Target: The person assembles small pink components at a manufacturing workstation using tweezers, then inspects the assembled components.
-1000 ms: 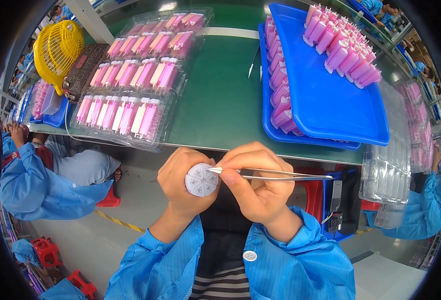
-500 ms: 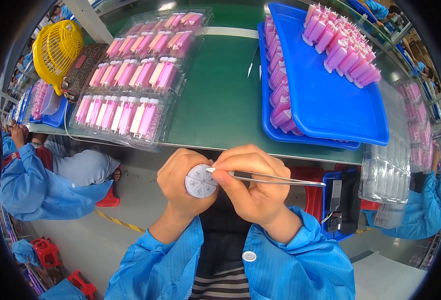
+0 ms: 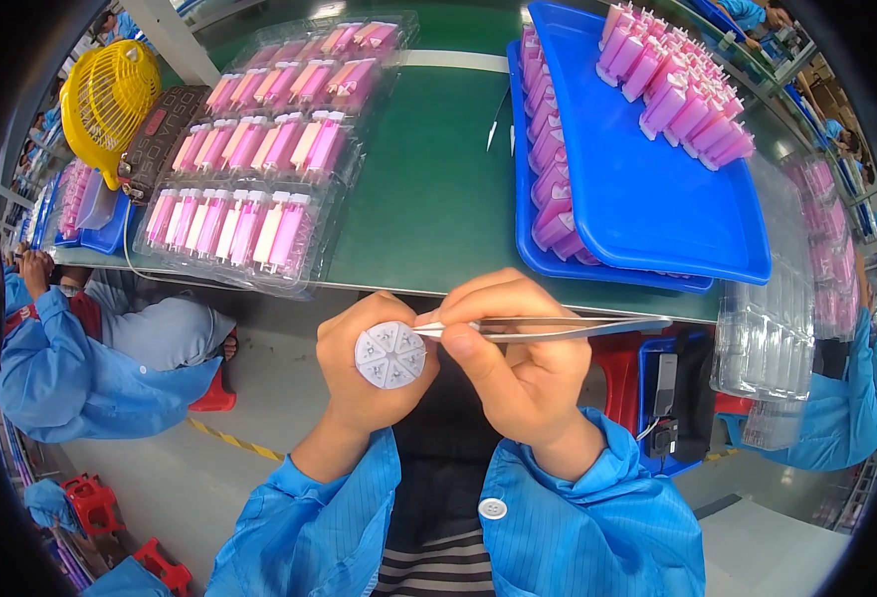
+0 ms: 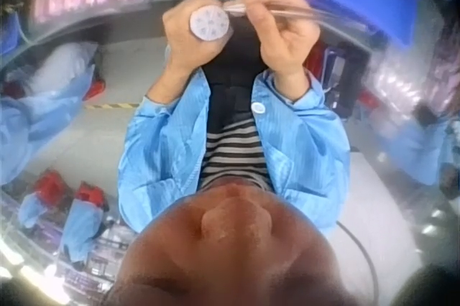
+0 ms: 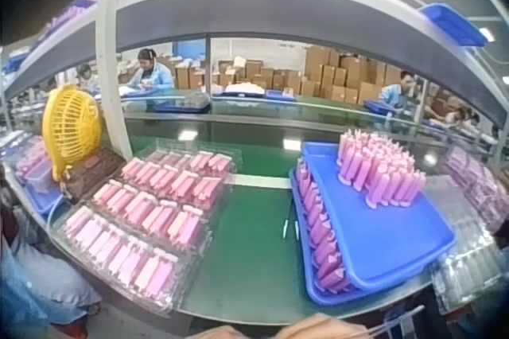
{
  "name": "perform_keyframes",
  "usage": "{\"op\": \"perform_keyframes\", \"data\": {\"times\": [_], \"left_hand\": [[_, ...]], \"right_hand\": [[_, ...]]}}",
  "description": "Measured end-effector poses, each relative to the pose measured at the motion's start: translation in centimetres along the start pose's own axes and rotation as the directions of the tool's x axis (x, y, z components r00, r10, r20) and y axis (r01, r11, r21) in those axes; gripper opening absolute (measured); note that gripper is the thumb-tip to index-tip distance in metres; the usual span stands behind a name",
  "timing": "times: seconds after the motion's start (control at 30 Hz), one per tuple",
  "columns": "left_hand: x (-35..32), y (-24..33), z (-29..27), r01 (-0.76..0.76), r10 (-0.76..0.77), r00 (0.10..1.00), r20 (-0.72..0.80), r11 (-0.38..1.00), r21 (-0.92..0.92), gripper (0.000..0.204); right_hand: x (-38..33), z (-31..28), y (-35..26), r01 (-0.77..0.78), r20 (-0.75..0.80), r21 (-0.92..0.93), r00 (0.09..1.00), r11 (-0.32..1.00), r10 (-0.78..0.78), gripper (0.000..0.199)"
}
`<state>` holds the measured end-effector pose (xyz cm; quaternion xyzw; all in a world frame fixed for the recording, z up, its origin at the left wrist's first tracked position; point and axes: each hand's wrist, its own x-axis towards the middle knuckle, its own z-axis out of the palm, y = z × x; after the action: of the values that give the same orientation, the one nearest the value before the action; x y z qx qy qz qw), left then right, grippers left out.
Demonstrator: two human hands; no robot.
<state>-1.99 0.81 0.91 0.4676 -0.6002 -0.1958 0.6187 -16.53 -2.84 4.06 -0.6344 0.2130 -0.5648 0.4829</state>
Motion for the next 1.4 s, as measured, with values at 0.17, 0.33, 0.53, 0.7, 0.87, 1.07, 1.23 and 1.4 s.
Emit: {"op": "perform_keyframes", "data": {"times": [0.17, 0.33, 0.53, 0.7, 0.87, 1.07, 1.23, 1.4], "left_hand": [[-0.09, -0.02, -0.16, 0.086, -0.082, 0.996, 0.046, 0.992, -0.096, 0.026], [0.01, -0.26, -0.6, 0.038, -0.036, 0.998, 0.056, 0.998, -0.045, 0.025], [-0.01, -0.39, -0.78, -0.006, 0.004, 0.999, 0.048, 0.999, 0.052, 0.027], [0.37, 0.1, -0.61, -0.024, 0.023, 1.0, 0.012, 0.997, 0.08, 0.022], [0.31, 0.13, -0.62, -0.019, 0.018, 1.0, 0.011, 0.997, 0.079, 0.022], [0.37, 0.11, -0.52, -0.029, 0.028, 0.999, 0.019, 0.996, 0.081, 0.022], [0.44, 0.09, -0.51, -0.036, 0.035, 0.999, 0.021, 0.996, 0.086, 0.022], [0.17, -0.34, -0.66, -0.065, 0.059, 0.997, 0.046, 0.989, 0.132, 0.028]], "right_hand": [[-0.17, 0.32, -0.2, -0.009, 0.021, -0.006, 1.0, 1.0, 0.009, 0.009], [-0.23, -0.05, -0.92, -0.099, 0.009, 0.034, 0.995, 0.994, 0.099, 0.008], [0.08, -0.17, -0.65, -0.061, 0.069, -0.03, 0.996, 0.998, 0.063, 0.008], [0.24, -0.33, -0.87, -0.059, 0.093, -0.079, 0.993, 0.995, 0.067, 0.006], [0.18, -0.21, -0.72, -0.065, 0.078, -0.014, 0.995, 0.998, 0.066, 0.007], [0.17, -0.35, -0.89, -0.078, 0.081, -0.045, 0.993, 0.996, 0.082, 0.007], [0.12, -0.25, -0.63, -0.063, 0.072, -0.036, 0.995, 0.997, 0.065, 0.006], [0.07, -0.12, -0.21, -0.044, 0.039, -0.029, 0.998, 0.999, 0.045, 0.008]]}}
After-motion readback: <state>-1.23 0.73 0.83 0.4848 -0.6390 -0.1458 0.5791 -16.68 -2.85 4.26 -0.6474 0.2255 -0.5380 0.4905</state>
